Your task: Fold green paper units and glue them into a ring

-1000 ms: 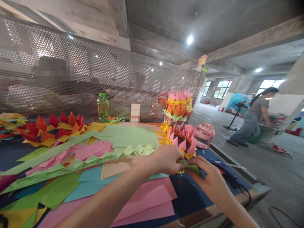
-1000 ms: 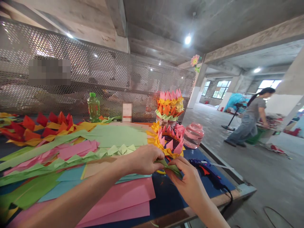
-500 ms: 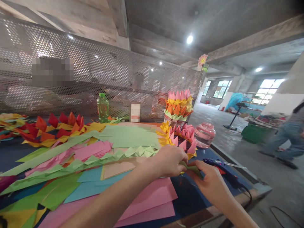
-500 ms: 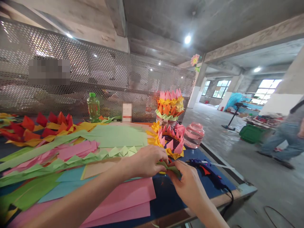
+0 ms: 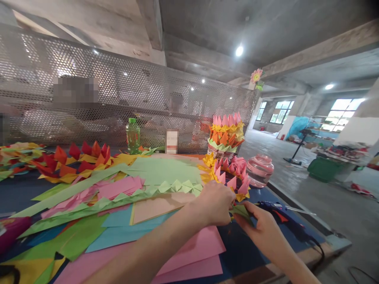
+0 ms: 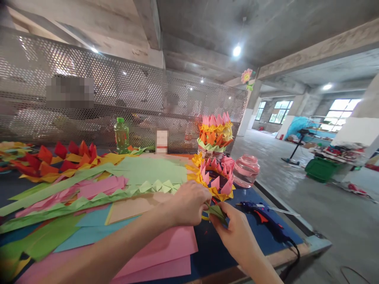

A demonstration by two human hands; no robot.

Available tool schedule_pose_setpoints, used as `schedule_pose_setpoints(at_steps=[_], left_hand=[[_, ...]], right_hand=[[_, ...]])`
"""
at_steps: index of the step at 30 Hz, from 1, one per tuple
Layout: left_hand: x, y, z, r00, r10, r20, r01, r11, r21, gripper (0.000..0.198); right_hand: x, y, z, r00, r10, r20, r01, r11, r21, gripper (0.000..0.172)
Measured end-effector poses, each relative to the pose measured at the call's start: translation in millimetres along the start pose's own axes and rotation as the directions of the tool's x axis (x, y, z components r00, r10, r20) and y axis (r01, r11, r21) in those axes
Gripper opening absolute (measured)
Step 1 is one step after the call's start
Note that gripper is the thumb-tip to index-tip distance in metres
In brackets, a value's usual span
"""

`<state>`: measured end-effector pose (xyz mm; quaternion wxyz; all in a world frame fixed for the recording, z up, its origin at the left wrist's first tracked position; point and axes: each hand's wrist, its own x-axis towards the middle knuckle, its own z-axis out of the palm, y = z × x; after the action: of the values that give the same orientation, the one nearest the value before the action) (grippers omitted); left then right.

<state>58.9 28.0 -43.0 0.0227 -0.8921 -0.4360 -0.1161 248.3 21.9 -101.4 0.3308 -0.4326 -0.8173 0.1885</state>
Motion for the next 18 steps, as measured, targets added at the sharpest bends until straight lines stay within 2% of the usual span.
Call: schedule_pose_setpoints(at_steps=[10,12,15,18], left_hand=[[0.5,1.6,5.6,0.998,0.038,-0.045,-0.036,0.999,0.038,0.009],[0.6,1.2,6.1,0.998,0.034,-0.044,-0.032,0.999,0.042,0.011],[0.5,1.6,6.7,0.998,0.039,-0.046,-0.037,0.998,0.045,0.013],[1.1,1.9,9.7,0.997,0.057,-0.049,-0.055,0.997,0.051,0.012]], right_hand=[[2.0,14.8,0.5,0.999,0.031,0.041,-0.033,0.998,0.050,0.018],[1.5,16.1,0.0,0.997,0.029,0.073,-0.034,0.997,0.066,0.025],[0.0,12.7,-1.1,0.997,0.007,0.074,-0.012,0.997,0.072,0.045],[-1.1,7.5,-1.2,0.999,0.021,0.030,-0.023,0.998,0.062,0.039]])
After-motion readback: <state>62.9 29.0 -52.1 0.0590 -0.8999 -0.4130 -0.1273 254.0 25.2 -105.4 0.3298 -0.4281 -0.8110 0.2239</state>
